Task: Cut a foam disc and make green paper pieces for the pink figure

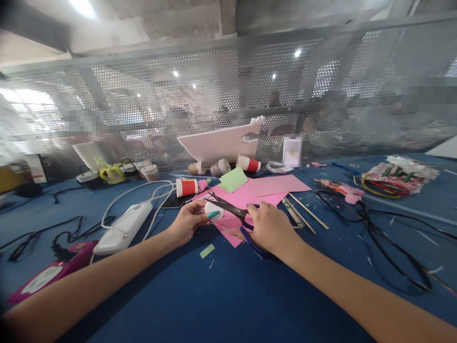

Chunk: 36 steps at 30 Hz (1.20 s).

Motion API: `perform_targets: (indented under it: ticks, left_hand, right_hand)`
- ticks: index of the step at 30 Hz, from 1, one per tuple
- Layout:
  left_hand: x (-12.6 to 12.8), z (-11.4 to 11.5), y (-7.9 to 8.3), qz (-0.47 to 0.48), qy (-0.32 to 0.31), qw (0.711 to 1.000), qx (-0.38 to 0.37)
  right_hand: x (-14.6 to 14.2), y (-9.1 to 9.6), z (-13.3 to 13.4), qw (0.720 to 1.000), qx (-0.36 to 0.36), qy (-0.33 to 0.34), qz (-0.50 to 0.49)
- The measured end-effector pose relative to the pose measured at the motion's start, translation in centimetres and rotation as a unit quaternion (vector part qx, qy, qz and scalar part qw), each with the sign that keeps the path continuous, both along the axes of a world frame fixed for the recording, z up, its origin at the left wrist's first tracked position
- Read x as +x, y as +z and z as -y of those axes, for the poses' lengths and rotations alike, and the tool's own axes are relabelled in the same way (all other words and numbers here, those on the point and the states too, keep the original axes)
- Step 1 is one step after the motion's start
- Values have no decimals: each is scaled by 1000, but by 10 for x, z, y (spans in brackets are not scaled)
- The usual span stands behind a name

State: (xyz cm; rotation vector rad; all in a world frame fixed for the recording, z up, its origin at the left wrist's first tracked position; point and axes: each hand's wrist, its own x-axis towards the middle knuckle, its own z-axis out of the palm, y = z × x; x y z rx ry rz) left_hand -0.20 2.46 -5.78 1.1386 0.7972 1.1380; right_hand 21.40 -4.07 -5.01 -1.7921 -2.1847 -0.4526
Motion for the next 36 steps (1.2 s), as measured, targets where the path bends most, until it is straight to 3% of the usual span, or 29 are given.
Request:
perform_targets:
  ticks: [23,36]
  left_hand:
    - [1,-1,-2,-14,12,1000,-4]
    - [0,-3,-3,-27,-2,999,22]
  right_hand:
    - [10,3,-7,999,45,1,-26]
    - [8,2,-7,1000,-5,15,-8]
